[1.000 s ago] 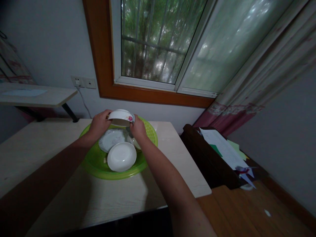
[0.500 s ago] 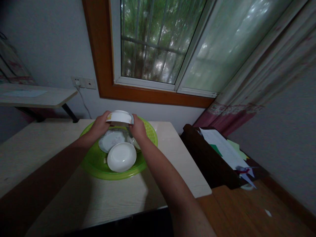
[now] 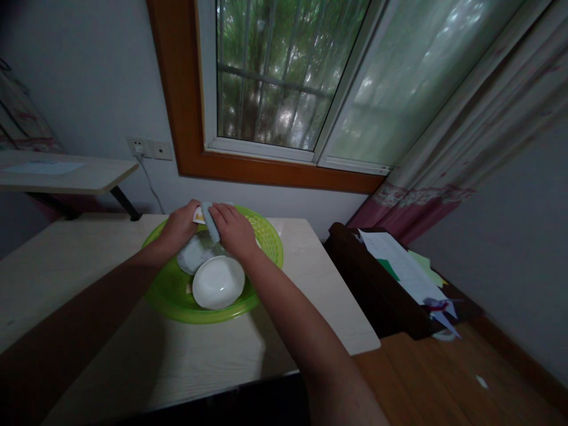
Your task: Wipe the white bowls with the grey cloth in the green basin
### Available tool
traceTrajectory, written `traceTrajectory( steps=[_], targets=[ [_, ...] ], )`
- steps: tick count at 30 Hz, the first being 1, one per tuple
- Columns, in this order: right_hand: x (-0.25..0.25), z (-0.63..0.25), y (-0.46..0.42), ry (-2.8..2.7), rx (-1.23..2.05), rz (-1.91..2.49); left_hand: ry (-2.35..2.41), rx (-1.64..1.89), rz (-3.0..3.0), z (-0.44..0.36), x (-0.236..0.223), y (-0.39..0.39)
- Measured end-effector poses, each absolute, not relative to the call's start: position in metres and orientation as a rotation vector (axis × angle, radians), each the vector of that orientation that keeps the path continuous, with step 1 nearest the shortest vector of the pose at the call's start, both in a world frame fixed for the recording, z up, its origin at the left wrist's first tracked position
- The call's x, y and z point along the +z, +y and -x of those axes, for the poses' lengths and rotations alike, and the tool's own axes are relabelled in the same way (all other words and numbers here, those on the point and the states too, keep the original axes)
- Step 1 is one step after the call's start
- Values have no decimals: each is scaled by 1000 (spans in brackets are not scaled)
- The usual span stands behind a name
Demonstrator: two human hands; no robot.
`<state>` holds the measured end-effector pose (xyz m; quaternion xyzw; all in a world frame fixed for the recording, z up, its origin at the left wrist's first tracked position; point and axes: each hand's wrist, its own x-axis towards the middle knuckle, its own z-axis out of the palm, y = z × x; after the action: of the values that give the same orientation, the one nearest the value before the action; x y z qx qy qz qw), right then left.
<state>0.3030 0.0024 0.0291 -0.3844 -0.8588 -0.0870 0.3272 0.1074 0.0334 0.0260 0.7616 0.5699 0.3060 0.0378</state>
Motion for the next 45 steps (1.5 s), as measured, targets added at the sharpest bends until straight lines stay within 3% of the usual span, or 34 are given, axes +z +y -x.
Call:
traceTrajectory(
  steps=[18, 45],
  targets=[
    [22, -318, 19, -1965, -66, 1140, 1603, 1400, -2214, -100, 26, 35],
    [-1, -323, 43, -1606, 499, 1084, 1413, 1256, -2291, -105, 21, 40]
  ],
)
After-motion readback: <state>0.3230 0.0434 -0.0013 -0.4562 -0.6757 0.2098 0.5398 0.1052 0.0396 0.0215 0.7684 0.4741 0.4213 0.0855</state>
